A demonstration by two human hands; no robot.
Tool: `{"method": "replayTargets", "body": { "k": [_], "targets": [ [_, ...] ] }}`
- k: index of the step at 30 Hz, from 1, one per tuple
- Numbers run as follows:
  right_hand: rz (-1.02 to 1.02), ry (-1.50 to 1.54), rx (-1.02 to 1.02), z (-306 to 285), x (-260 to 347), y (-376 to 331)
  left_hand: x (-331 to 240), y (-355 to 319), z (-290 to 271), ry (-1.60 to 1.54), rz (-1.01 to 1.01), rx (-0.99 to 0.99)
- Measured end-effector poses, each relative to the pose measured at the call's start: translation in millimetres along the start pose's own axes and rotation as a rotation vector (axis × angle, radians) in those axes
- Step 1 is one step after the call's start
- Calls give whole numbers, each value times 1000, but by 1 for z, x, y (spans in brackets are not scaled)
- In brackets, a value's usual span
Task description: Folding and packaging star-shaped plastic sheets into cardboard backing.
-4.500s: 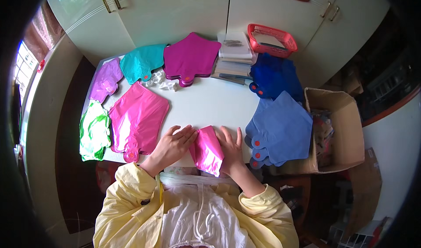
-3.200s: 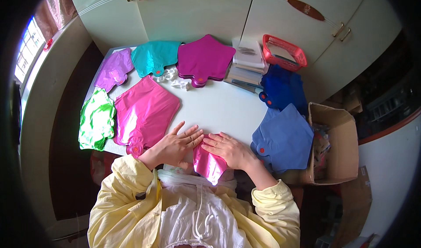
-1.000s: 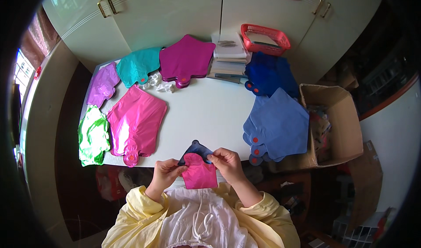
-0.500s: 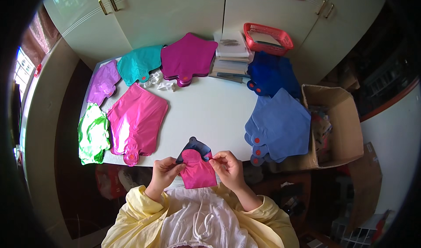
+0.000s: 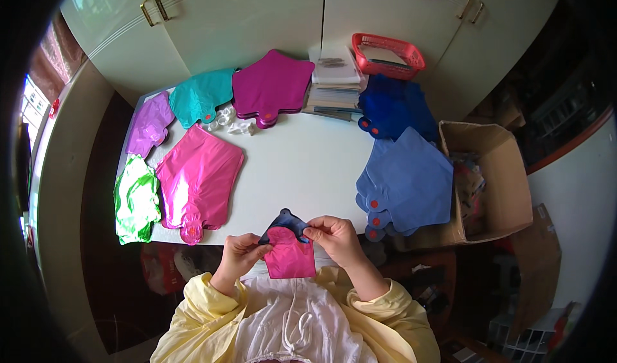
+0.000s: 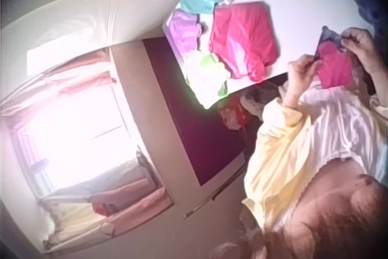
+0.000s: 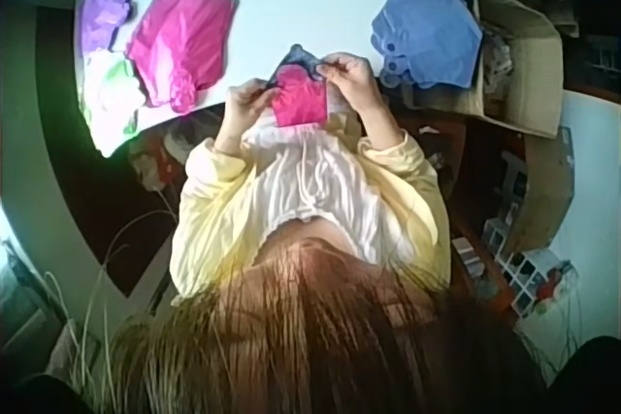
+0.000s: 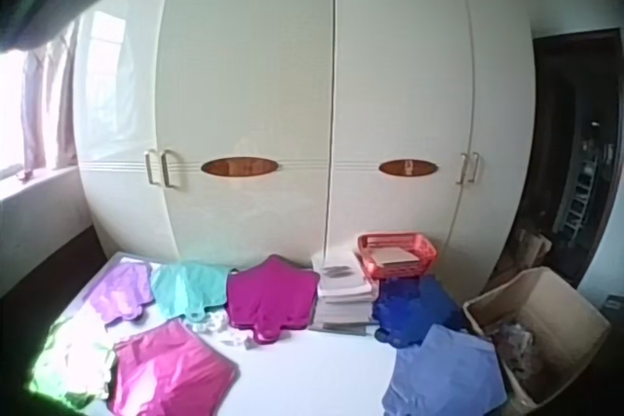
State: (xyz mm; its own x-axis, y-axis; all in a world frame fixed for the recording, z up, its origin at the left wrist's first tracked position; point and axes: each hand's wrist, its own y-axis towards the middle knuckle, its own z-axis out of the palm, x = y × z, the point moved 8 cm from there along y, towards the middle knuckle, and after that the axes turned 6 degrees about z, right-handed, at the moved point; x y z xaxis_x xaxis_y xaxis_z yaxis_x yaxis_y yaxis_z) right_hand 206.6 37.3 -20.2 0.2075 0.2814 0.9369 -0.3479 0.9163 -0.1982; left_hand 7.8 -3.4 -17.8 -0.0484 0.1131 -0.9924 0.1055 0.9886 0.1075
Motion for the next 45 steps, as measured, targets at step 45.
{"method": "replayTargets", "body": {
  "k": [45],
  "targets": [
    [118,-611,141,-21,23,101,4,124,-11,499,-54,184]
  ]
}}
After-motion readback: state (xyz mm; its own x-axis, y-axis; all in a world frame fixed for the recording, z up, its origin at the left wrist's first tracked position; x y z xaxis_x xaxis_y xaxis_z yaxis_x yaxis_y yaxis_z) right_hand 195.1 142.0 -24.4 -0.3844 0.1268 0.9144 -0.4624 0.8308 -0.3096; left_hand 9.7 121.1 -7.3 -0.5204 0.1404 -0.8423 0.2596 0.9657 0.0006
